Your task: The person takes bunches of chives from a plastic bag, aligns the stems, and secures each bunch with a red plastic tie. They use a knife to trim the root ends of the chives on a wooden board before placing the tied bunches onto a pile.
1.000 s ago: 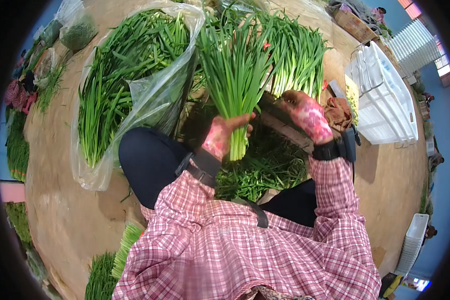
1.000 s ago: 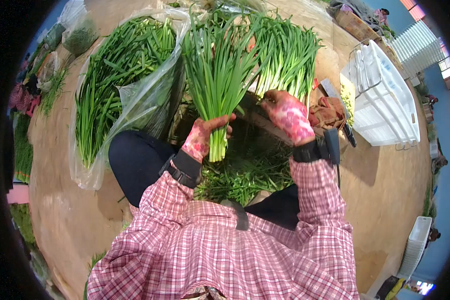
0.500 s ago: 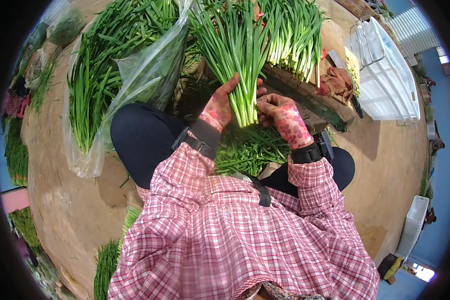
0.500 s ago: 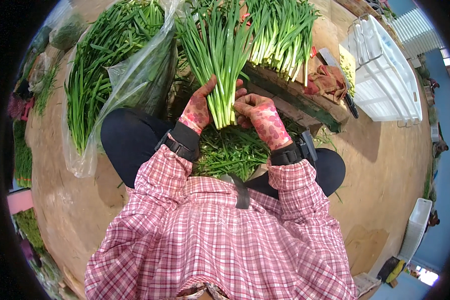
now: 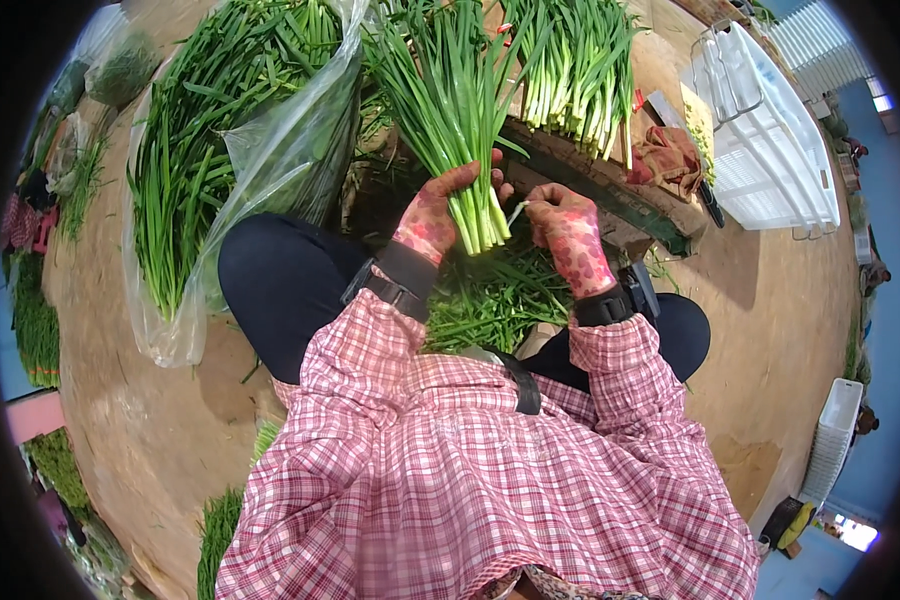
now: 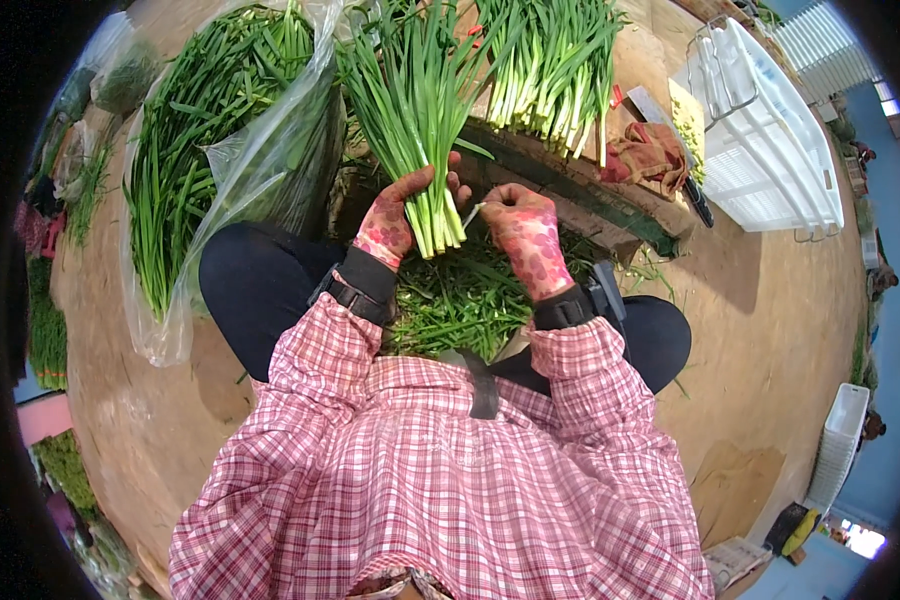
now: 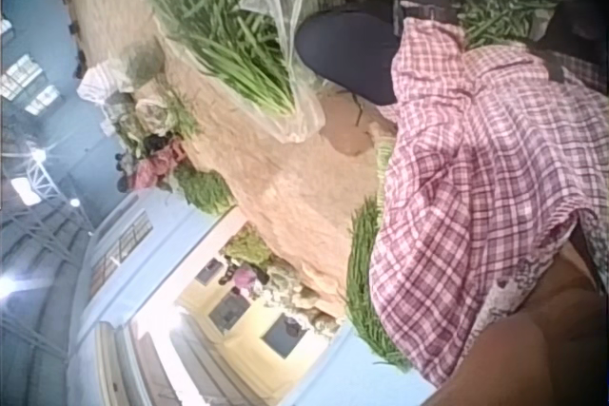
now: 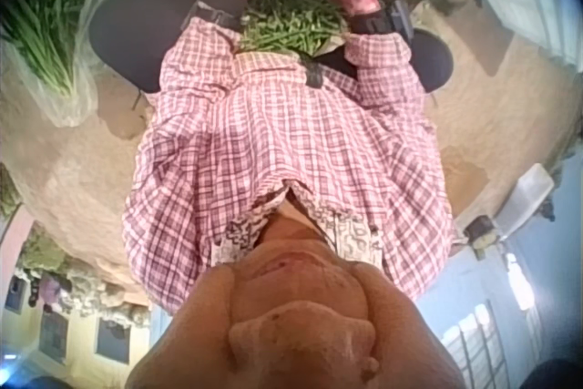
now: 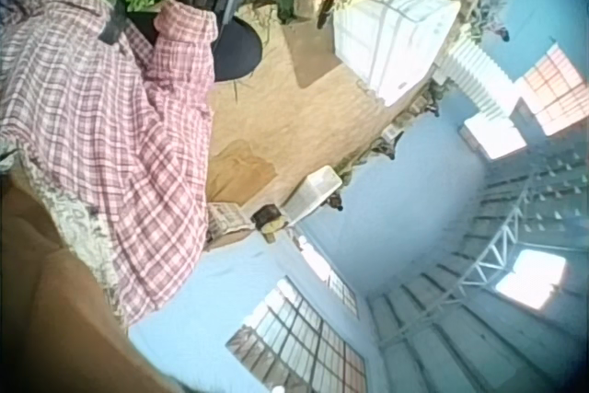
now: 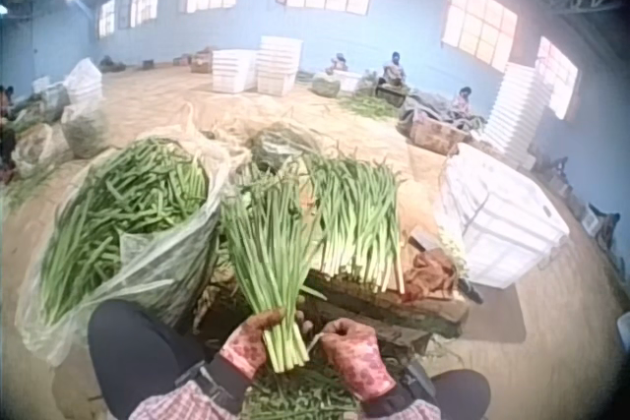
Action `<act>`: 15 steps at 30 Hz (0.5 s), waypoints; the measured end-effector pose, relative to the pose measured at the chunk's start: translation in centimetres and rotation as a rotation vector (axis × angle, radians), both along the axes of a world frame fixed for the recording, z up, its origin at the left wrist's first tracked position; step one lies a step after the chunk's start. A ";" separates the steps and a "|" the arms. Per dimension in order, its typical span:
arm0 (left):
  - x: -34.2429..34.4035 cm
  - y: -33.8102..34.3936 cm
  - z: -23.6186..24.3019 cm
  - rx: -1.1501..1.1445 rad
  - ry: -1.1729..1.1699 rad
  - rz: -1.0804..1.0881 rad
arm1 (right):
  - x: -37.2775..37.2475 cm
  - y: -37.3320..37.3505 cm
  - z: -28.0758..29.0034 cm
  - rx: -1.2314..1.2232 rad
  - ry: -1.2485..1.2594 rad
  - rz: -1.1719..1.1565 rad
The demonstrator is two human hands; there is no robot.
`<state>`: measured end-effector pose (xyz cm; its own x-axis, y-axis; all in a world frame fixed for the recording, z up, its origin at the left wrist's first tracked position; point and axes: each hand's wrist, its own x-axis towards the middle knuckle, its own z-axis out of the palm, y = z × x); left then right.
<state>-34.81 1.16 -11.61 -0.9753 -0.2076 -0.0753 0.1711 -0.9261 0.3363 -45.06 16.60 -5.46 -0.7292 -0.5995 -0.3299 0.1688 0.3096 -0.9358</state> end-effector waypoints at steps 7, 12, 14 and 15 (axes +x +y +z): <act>0.0 -0.2 0.3 -0.295 -0.229 0.127 | -2.4 5.2 0.0 0.824 0.923 0.432; -0.4 0.7 -0.7 -0.462 -0.333 0.019 | 0.5 -1.0 1.3 0.202 -0.065 0.490; 0.0 0.6 -1.1 -0.485 -0.206 0.038 | 1.9 -1.3 1.5 0.104 -0.211 0.436; -0.3 0.6 -0.7 -0.229 -0.063 -0.079 | 1.4 -0.8 0.0 0.007 -0.397 0.349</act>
<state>-35.11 1.81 -12.28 -0.9841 -0.1493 -0.0960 0.0732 -0.8344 0.5463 -43.62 15.75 -5.50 -0.3047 -0.7812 -0.5449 0.3950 0.4170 -0.8186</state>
